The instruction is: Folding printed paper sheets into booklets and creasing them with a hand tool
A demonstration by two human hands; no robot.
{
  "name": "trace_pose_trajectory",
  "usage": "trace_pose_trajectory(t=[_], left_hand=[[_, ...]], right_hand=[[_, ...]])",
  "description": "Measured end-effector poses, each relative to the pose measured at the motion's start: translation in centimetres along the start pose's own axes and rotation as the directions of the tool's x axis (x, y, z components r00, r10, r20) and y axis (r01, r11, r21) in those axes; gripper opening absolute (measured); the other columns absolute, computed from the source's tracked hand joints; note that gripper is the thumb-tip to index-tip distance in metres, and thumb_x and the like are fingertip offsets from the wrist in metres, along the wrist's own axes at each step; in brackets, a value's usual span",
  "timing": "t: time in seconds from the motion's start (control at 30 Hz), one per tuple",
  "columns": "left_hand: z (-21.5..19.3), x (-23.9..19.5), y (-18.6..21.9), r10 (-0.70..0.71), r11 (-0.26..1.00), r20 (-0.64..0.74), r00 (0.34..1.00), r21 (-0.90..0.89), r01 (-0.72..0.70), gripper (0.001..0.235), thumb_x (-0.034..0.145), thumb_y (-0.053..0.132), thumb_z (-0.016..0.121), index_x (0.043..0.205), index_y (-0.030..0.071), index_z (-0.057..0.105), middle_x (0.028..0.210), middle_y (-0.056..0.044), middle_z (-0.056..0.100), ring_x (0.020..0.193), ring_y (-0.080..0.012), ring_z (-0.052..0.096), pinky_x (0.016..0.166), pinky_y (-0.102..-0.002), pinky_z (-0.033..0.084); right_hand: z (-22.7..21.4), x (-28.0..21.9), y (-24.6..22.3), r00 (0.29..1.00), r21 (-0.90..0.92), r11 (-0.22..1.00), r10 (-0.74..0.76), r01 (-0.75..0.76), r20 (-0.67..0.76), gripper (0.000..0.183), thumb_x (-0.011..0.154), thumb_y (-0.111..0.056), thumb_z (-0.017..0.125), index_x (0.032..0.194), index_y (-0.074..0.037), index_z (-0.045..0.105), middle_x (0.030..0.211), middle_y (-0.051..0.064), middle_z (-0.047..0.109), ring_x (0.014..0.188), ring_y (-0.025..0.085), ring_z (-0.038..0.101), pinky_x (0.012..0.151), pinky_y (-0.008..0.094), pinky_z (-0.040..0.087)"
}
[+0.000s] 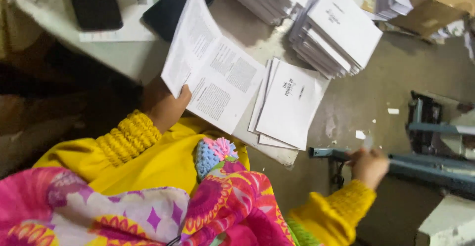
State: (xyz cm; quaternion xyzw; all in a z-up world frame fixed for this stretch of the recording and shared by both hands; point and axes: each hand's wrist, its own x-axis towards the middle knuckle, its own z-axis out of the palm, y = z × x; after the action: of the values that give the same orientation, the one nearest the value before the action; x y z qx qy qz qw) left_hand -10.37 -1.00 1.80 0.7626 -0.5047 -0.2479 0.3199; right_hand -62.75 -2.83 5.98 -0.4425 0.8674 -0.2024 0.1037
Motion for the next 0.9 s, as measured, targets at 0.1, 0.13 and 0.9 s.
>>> trace_pose_trajectory(t=[0.1,0.13,0.9], left_hand=[[0.4,0.0,-1.0,0.014,1.0,-0.006,1.0,-0.001,-0.014,0.046,0.094,0.038,0.059,0.095,-0.007,0.07,0.084,-0.023,0.07,0.083,-0.0346,0.071,0.066,-0.042,0.057],[0.7,0.0,-1.5,0.031,0.999,-0.002,1.0,-0.036,-0.031,0.042,0.091,0.036,0.063,0.1,-0.004,0.069,0.087,-0.021,0.071,0.084,-0.0347,0.07,0.065,-0.042,0.056],[-2.4,-0.6,0.6,-0.019,0.991,0.14,0.99,-0.125,0.037,0.045,0.091,0.036,0.062,0.112,-0.004,0.063,0.104,-0.024,0.069,0.098,-0.0374,0.067,0.077,-0.046,0.056]], right_hand=[[5.4,-2.9,1.9,0.991,0.065,0.99,0.12,-0.124,0.049,0.029,0.091,-0.007,0.058,0.115,0.01,0.061,0.073,0.023,0.066,0.047,0.026,0.061,0.042,0.038,0.052],[6.8,-4.0,2.5,0.981,0.112,0.977,0.174,-0.183,0.086,0.033,0.091,-0.009,0.058,0.119,0.01,0.058,0.077,0.021,0.067,0.047,0.024,0.061,0.043,0.037,0.054],[-0.7,-9.3,-9.1,0.991,0.119,0.986,0.109,-0.119,0.082,0.039,0.098,-0.008,0.048,0.13,0.015,0.046,0.08,0.022,0.068,0.047,0.025,0.062,0.043,0.033,0.05]])
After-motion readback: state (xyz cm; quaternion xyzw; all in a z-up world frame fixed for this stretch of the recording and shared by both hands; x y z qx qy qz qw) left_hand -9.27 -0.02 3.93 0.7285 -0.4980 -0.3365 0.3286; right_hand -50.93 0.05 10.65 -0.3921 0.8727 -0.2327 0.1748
